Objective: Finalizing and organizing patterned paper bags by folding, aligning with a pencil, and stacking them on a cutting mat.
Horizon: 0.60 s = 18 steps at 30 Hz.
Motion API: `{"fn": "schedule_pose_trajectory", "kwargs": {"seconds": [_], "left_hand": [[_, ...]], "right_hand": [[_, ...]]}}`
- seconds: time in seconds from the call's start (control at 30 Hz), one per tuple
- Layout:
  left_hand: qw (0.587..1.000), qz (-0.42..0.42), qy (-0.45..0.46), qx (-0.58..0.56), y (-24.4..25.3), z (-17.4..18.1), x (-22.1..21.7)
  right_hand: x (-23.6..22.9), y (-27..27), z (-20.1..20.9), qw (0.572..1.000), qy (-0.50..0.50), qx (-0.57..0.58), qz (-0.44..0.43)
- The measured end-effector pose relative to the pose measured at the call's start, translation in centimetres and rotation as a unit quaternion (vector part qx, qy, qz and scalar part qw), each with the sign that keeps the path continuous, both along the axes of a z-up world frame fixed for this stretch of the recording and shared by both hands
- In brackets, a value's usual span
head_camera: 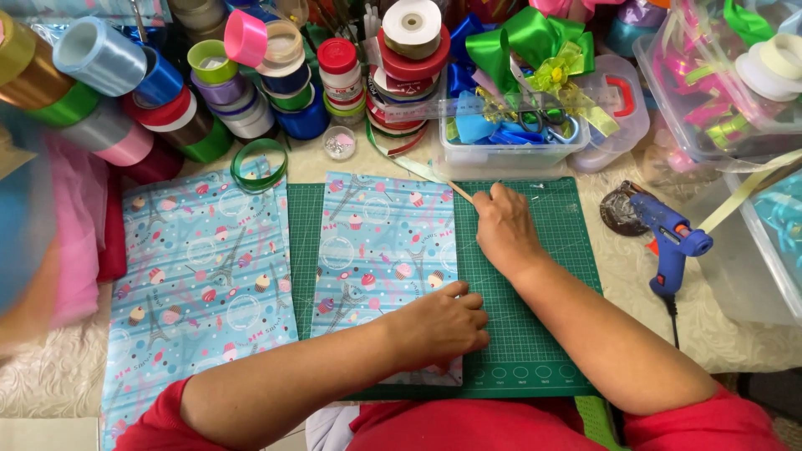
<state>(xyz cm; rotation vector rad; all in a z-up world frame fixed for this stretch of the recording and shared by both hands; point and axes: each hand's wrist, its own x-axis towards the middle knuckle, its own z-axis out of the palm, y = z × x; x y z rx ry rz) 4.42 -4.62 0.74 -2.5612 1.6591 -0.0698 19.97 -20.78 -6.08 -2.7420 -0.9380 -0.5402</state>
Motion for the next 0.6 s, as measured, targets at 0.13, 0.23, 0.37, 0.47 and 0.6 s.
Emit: {"fn": "schedule_pose_trajectory", "kwargs": {"seconds": [0.13,0.23,0.37,0.47,0.6], "left_hand": [[0.998,-0.008,0.047,0.046,-0.9,0.5,0.6],[0.994,-0.010,0.066,0.087,-1.3,0.8,1.3],[0.989,-0.015,0.107,0.106,-1.7,0.5,1.6],[0.990,-0.028,0.105,0.085,-1.3,0.3,1.9],[0.990,-0.018,0.138,-0.012,0.3,4.0,2.4]], "right_hand": [[-0.1,0.1,0.1,1.000,0.016,0.017,-0.018],[-0.6,0.0,1.0,0.999,0.034,0.005,-0.037],[-2.3,-0.9,1.6,0.996,0.066,-0.033,-0.049],[-2.8,-1.8,1.7,0.997,0.046,-0.029,-0.046],[-2.7,-2.5,1.6,0.992,0.105,0.002,-0.063]]}}
